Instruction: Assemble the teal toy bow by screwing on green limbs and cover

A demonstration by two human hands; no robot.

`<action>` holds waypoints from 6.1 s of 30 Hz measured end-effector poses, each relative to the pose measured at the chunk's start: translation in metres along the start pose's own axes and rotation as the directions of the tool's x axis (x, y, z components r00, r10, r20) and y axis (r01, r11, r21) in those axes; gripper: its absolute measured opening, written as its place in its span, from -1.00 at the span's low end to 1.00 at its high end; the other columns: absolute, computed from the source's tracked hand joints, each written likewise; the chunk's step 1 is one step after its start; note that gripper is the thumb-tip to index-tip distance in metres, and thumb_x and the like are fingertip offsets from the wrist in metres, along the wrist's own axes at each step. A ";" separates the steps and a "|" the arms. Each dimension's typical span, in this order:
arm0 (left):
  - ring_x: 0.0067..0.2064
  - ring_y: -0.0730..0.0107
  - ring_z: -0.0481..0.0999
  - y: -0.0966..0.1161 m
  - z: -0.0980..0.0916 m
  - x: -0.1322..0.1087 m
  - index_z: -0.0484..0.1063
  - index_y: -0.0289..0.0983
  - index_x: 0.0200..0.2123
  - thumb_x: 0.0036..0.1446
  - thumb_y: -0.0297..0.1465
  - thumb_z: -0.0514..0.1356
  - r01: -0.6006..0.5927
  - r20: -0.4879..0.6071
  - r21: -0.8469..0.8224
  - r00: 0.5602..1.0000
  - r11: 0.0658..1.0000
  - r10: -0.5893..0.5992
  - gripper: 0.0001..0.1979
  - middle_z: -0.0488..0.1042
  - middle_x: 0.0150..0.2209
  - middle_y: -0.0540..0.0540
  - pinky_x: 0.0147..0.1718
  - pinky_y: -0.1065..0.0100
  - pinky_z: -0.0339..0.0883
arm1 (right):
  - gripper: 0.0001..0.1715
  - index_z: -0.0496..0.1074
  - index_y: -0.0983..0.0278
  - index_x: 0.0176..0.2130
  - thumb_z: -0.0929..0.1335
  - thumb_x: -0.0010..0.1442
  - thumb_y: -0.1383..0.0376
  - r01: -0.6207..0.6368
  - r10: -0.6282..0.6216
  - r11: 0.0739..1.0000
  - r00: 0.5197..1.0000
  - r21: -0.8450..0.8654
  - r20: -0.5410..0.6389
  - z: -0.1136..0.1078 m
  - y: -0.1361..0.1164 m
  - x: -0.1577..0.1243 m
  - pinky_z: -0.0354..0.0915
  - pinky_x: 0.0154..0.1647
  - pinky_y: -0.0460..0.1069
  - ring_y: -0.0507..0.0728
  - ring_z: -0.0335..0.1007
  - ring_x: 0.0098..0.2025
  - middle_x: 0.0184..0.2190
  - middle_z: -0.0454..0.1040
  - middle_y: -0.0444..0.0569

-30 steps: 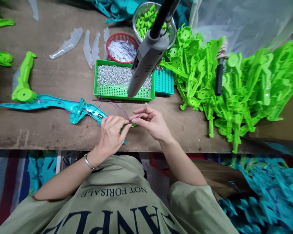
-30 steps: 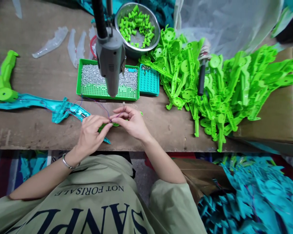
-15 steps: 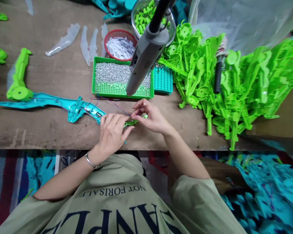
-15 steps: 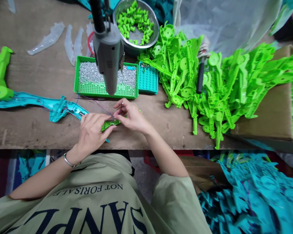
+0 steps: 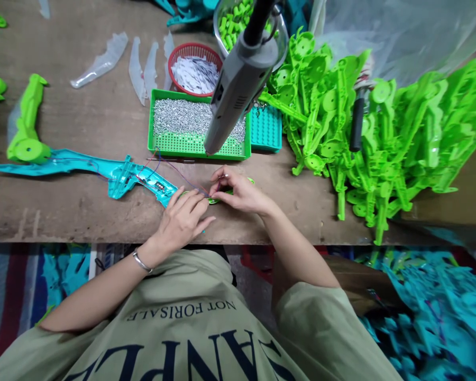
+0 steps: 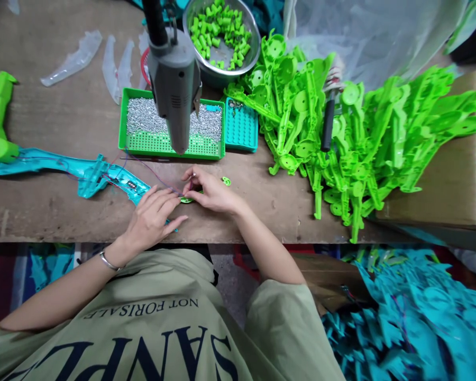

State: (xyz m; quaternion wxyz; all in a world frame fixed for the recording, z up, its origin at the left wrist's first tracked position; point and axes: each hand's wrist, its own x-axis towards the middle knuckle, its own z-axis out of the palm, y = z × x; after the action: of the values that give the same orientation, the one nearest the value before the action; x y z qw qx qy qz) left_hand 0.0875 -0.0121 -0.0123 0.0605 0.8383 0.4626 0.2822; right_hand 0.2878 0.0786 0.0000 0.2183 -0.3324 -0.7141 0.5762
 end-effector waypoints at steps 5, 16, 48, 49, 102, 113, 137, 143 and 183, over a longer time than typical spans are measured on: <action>0.10 0.05 0.54 -0.001 -0.002 0.000 0.52 -0.27 -0.12 0.35 -0.27 0.18 -0.076 0.034 0.077 0.997 0.994 0.074 -0.79 0.60 -0.02 -0.25 0.20 -0.09 0.34 | -0.74 0.20 0.19 -0.11 0.35 0.24 0.35 0.026 -0.027 0.997 1.000 -0.076 -0.004 -0.001 0.000 0.000 0.40 -0.16 0.02 0.09 0.55 -0.25 -0.32 0.56 -0.11; 0.16 -0.01 0.47 -0.004 -0.006 0.000 0.45 -0.26 0.16 0.33 -0.20 0.20 -0.145 0.191 0.116 0.974 0.983 0.121 -0.59 0.53 0.05 -0.31 0.26 -0.17 0.28 | -0.75 0.25 0.20 -0.16 0.38 0.17 0.35 0.004 -0.015 0.985 0.998 -0.171 -0.063 0.002 -0.001 -0.001 0.40 -0.17 0.02 0.10 0.59 -0.26 -0.34 0.58 -0.13; -0.06 0.09 0.53 -0.015 -0.015 0.040 0.50 -0.32 0.00 0.31 -0.51 0.02 -0.098 0.192 0.111 0.979 0.989 0.075 -0.69 0.57 -0.24 -0.16 0.31 -0.35 0.04 | -0.61 0.49 0.18 0.08 0.30 0.32 0.43 0.301 -0.479 0.620 0.877 -0.724 -0.046 0.021 0.032 -0.036 0.45 0.12 0.12 0.09 0.64 -0.09 -0.12 0.68 0.00; -0.15 0.15 0.52 -0.015 -0.016 0.042 0.53 -0.30 -0.06 0.33 -0.51 0.00 -0.093 0.194 0.119 0.979 0.989 0.068 -0.70 0.55 -0.31 -0.12 0.31 -0.34 0.06 | -0.59 0.48 0.17 0.10 0.31 0.31 0.44 0.300 -0.480 0.636 0.875 -0.711 -0.060 0.022 0.033 -0.037 0.46 0.12 0.13 0.10 0.63 -0.08 -0.10 0.68 0.00; -0.16 0.11 0.48 0.013 -0.003 0.029 0.47 -0.21 0.12 0.25 -0.58 0.03 -0.163 0.355 0.168 0.930 0.972 0.095 -0.56 0.50 -0.22 -0.17 0.19 -0.19 0.28 | -0.83 0.33 0.20 -0.27 0.35 0.05 0.28 -0.328 0.222 0.944 0.683 -0.021 -0.696 0.033 0.007 -0.047 0.45 -0.33 -0.03 0.03 0.43 -0.39 -0.36 0.48 -0.10; -0.16 0.11 0.48 0.014 -0.004 0.031 0.47 -0.27 0.13 0.25 -0.60 0.02 -0.214 0.368 0.208 0.921 0.954 0.127 -0.55 0.50 -0.23 -0.18 0.17 -0.15 0.32 | -0.87 0.34 0.19 -0.26 0.34 0.11 0.31 -0.343 0.157 0.933 0.662 -0.110 -0.733 0.031 0.004 -0.051 0.49 -0.33 0.00 0.05 0.47 -0.41 -0.35 0.55 -0.09; -0.18 0.10 0.48 0.013 -0.004 0.032 0.48 -0.33 0.14 0.27 -0.59 0.05 -0.219 0.351 0.201 0.926 0.955 0.139 -0.57 0.51 -0.24 -0.21 0.16 -0.14 0.31 | -0.84 0.39 0.19 -0.18 0.39 0.19 0.34 -0.151 -0.066 0.964 0.664 -0.220 -0.745 0.028 0.015 -0.057 0.57 -0.25 -0.03 0.05 0.61 -0.34 -0.33 0.63 -0.11; -0.19 0.10 0.46 0.013 -0.004 0.032 0.48 -0.31 0.15 0.28 -0.58 0.03 -0.236 0.352 0.228 0.925 0.945 0.146 -0.56 0.50 -0.25 -0.19 0.14 -0.14 0.32 | -0.71 0.28 0.17 -0.08 0.36 0.20 0.37 -0.228 -0.128 0.901 0.671 -0.368 -0.730 0.030 0.013 -0.056 0.56 -0.28 -0.03 0.04 0.59 -0.40 -0.34 0.63 -0.14; 0.03 -0.04 0.48 -0.024 -0.039 0.043 0.40 -0.37 0.15 0.20 -0.38 0.14 -0.106 0.430 0.000 0.898 0.994 0.096 -0.55 0.55 -0.06 -0.28 0.30 -0.29 0.06 | -0.74 0.45 0.19 -0.06 0.31 0.26 0.40 -0.097 -0.172 0.876 0.853 -0.473 -0.492 0.051 -0.018 -0.046 0.51 -0.09 0.11 0.15 0.58 -0.15 -0.18 0.63 -0.01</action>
State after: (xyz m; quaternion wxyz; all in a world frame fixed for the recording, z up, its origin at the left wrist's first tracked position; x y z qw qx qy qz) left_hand 0.0669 0.0307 0.0292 0.1367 0.9033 0.3971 0.0879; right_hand 0.2793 0.0084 0.0084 0.3249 -0.5046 -0.7550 0.2641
